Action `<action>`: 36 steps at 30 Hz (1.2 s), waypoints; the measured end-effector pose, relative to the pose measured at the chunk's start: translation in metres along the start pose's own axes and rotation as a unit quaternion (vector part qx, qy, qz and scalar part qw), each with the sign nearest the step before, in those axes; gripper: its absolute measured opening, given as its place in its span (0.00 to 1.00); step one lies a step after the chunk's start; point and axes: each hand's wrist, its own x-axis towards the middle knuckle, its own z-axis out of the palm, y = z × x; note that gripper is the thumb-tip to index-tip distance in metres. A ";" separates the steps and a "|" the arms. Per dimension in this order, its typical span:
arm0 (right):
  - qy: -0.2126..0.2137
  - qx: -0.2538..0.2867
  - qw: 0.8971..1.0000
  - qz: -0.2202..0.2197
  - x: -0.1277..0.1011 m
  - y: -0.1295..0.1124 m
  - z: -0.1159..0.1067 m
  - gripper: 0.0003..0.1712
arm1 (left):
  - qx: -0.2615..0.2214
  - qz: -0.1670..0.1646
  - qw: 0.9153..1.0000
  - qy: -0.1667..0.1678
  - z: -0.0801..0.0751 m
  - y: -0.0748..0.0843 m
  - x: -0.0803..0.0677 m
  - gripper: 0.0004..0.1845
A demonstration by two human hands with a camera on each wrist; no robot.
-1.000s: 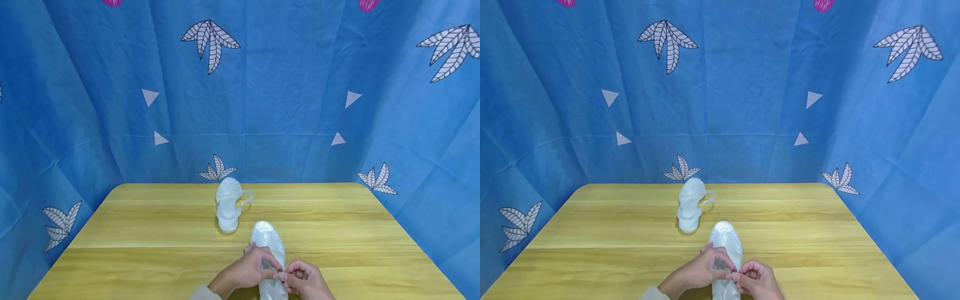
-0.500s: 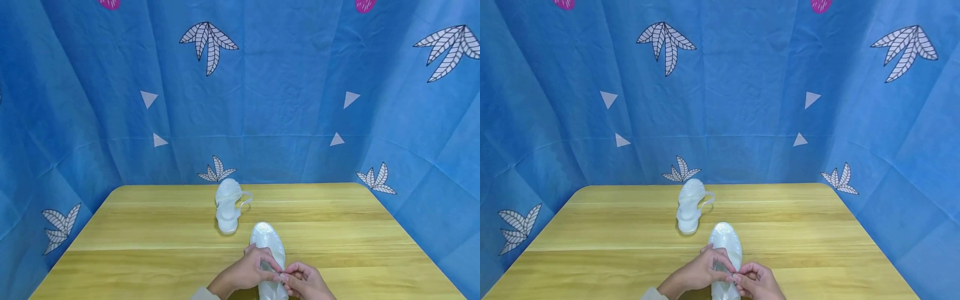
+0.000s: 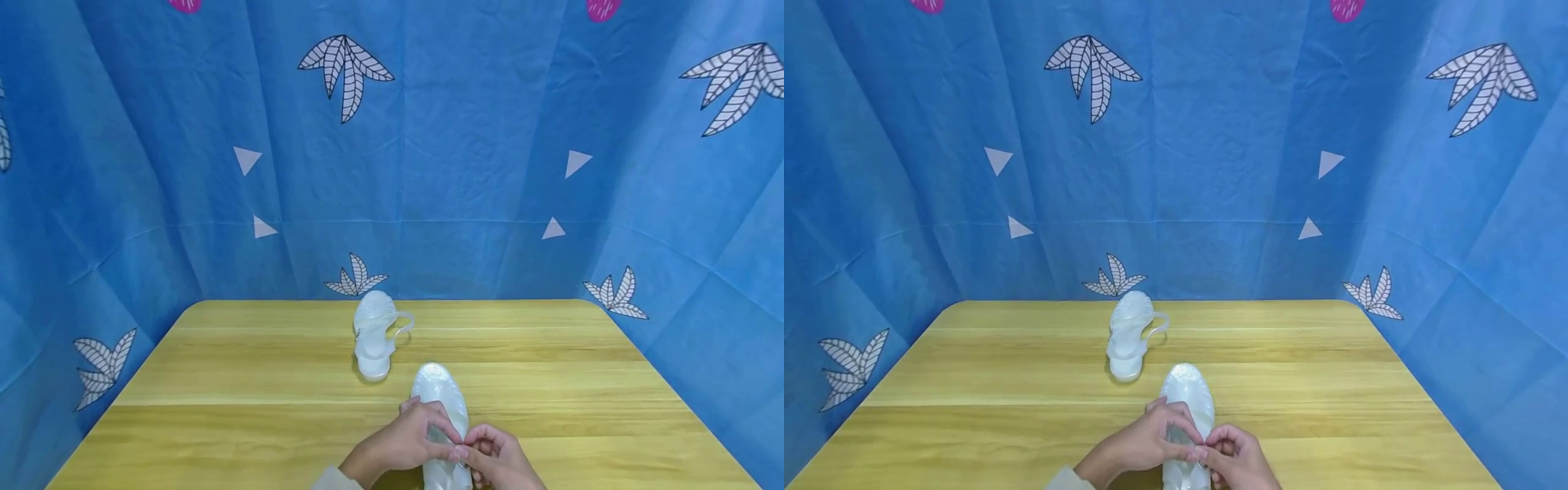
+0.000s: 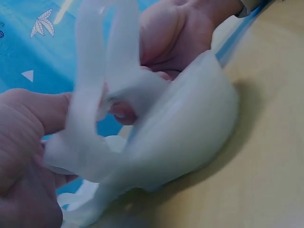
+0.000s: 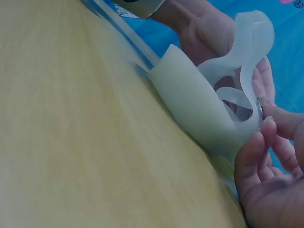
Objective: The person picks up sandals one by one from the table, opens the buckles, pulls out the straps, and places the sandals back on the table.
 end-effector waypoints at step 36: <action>-0.003 -0.046 0.999 -0.018 -0.006 0.005 -0.008 0.34 | 0.027 -0.078 0.991 0.105 -0.031 0.007 -0.010 0.13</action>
